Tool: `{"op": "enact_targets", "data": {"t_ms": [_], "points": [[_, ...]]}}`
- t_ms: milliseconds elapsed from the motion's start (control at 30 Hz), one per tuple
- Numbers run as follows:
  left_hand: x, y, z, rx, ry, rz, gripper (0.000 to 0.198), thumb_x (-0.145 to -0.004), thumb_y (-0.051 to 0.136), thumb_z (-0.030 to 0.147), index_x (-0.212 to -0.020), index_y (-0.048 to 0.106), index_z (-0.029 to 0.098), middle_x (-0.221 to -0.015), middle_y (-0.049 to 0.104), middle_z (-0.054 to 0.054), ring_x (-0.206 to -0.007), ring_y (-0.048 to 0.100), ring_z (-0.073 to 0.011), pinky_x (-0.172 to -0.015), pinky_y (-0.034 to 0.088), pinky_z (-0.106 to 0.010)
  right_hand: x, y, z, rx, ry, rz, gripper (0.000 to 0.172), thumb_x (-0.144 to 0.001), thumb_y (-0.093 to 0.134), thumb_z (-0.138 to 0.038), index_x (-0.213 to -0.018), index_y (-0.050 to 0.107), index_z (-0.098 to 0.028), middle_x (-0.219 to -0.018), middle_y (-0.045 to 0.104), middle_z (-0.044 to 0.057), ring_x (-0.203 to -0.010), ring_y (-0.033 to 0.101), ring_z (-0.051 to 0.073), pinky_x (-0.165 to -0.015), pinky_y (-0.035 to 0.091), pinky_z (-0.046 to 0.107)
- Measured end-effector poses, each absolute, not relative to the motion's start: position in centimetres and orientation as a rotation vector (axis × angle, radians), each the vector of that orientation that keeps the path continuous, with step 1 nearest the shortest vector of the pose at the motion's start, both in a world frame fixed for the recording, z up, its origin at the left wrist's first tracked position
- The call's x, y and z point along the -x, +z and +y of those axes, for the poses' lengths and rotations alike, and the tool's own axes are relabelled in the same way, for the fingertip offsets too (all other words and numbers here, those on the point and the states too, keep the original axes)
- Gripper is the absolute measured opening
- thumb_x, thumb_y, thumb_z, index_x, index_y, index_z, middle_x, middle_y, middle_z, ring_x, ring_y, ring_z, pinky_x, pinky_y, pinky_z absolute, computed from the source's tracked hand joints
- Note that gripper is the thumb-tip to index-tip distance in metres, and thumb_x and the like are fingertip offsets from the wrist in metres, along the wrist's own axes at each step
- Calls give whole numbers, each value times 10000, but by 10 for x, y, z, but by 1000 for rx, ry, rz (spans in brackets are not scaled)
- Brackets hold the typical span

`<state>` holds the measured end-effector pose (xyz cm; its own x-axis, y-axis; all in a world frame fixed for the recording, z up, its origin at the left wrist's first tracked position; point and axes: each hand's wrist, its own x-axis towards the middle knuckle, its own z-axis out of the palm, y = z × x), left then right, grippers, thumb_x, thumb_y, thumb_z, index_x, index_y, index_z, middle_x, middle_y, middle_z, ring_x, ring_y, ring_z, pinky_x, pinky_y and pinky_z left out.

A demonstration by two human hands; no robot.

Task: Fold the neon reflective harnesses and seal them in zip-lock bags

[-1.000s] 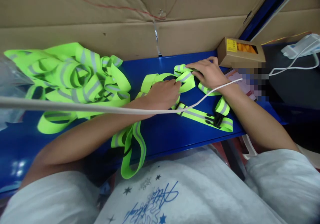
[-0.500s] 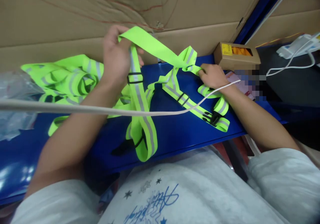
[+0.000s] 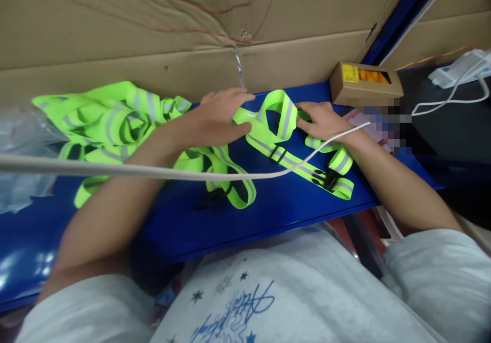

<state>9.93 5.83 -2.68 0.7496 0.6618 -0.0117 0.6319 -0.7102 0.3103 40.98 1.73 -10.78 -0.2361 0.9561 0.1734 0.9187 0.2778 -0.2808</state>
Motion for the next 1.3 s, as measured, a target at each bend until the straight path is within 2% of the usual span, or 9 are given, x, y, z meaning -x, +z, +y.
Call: {"op": "enact_targets", "data": {"t_ms": [133, 333, 467, 633, 867, 1000, 1100, 1200, 1300], "points": [[-132, -36, 41, -2711, 315, 1026, 620, -1010, 599, 503, -1546, 549, 195, -1556, 585, -140, -1452, 550, -339, -1263, 398, -476, -400, -103, 12, 1622, 233, -2263, 476, -1038, 486, -479, -1360, 694, -195, -1171, 787, 153, -1048, 712, 342, -1041, 449, 528], [-167, -55, 31, -2927, 253, 1053, 528, -913, 779, 528, -1278, 709, 152, -1463, 585, -221, -1395, 522, -460, -1195, 370, -635, -389, -97, 5, 1514, 283, -2174, 496, -1034, 549, -640, -876, 707, -197, -798, 714, 52, -750, 627, 214, -888, 431, 393], [-164, -50, 46, -2602, 269, 991, 518, -903, 778, 372, -1352, 621, 167, -1227, 708, -129, -1216, 662, -351, -1074, 498, -498, -388, -94, 2, 1495, 298, -2092, 392, -1045, 553, -552, -1181, 716, -222, -802, 702, 26, -711, 611, 206, -861, 456, 368], [-144, -28, 64, -1924, 438, 742, 490, -887, 757, 299, -1329, 562, 216, -1230, 747, -61, -1133, 716, -249, -946, 570, -374, -385, -88, -4, 1480, 390, -2049, 609, -1012, 606, -506, -1557, 534, -244, -759, 655, -15, -672, 578, 202, -784, 474, 342], [-129, -7, 77, -1733, 850, 706, 465, -859, 815, 307, -1248, 568, 245, -1205, 729, 14, -1087, 681, -171, -989, 573, -336, -380, -80, -13, 1269, 608, -2108, 434, -985, 644, -577, -1162, 738, -192, -623, 512, -56, -607, 441, 137, -662, 379, 283], [-126, -7, 83, -1730, 914, 725, 618, -817, 866, 476, -1314, 534, 318, -1254, 707, 49, -1073, 671, -172, -1010, 589, -373, -371, -71, -24, 1093, 638, -2170, 495, -1041, 564, -648, -999, 766, -198, -730, 573, 3, -686, 506, 156, -685, 407, 307], [-124, -5, 78, -1778, 819, 608, 789, -794, 863, 381, -1480, 474, 362, -1299, 697, 31, -1155, 697, -208, -1076, 575, -411, -364, -69, -31, 1020, 257, -2196, 500, -1076, 513, -623, -980, 812, -234, -1044, 689, 97, -981, 644, 249, -919, 476, 427], [-125, -1, 70, -1823, 761, 542, 925, -842, 786, 326, -1641, 320, 355, -1423, 668, -14, -1294, 691, -258, -1097, 569, -428, -357, -71, -38, 984, 0, -2271, 452, -1116, 451, -539, -1170, 822, -286, -1456, 630, 114, -1344, 593, 336, -1129, 416, 547], [-129, 2, 64, -1813, 813, 624, 814, -881, 684, 339, -1627, 359, 354, -1539, 615, -21, -1283, 704, -276, -974, 615, -406, -352, -75, -45, 907, 109, -2388, 479, -1155, 348, -437, -1492, 668, -320, -1593, 565, 97, -1393, 610, 292, -1141, 481, 486]]}}
